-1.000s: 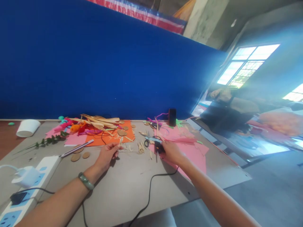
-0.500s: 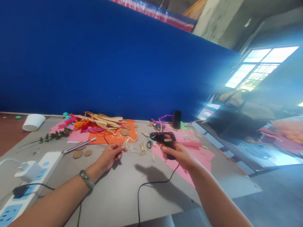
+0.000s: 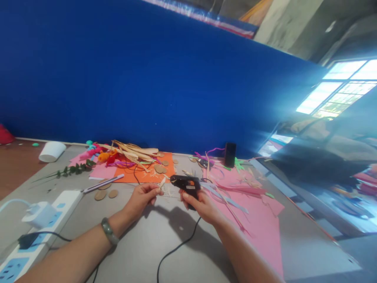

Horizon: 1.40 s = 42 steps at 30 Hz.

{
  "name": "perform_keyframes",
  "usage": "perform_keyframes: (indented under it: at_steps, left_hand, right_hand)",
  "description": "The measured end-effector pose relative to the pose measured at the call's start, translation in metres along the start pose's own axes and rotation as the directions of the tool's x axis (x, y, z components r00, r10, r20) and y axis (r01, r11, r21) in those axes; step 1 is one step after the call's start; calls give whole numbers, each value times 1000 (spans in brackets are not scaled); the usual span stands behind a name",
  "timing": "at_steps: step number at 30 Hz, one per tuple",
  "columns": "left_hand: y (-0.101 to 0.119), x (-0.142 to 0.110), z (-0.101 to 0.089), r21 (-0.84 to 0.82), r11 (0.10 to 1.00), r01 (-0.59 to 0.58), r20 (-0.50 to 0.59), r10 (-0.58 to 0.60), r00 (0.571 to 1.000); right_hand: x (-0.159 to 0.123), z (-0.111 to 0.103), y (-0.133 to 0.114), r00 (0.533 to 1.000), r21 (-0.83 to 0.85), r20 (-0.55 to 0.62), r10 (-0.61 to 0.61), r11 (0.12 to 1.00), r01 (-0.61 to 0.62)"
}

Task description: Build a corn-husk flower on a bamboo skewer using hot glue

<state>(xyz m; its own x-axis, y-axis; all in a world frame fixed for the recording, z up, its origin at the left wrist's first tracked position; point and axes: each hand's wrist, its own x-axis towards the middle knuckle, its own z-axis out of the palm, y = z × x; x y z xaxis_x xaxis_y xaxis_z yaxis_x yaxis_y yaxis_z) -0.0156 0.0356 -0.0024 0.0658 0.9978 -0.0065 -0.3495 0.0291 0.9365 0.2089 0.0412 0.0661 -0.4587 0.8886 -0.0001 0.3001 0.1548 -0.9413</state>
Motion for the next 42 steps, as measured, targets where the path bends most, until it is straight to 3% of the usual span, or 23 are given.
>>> perform_keyframes:
  at_steps: [9, 21, 42]
  left_hand:
    - [10, -7, 5, 177, 981, -77, -48, 86, 995]
    - [11, -11, 8, 262, 959, -109, -52, 127, 991]
    - [6, -14, 9, 238, 964, -115, -70, 135, 988]
  right_hand:
    - [-4, -11, 7, 998, -174, 65, 24, 985, -12]
    - [-11, -5, -7, 993, -173, 102, 52, 984, -33]
    - [-13, -2, -5, 996, -200, 79, 28, 980, -11]
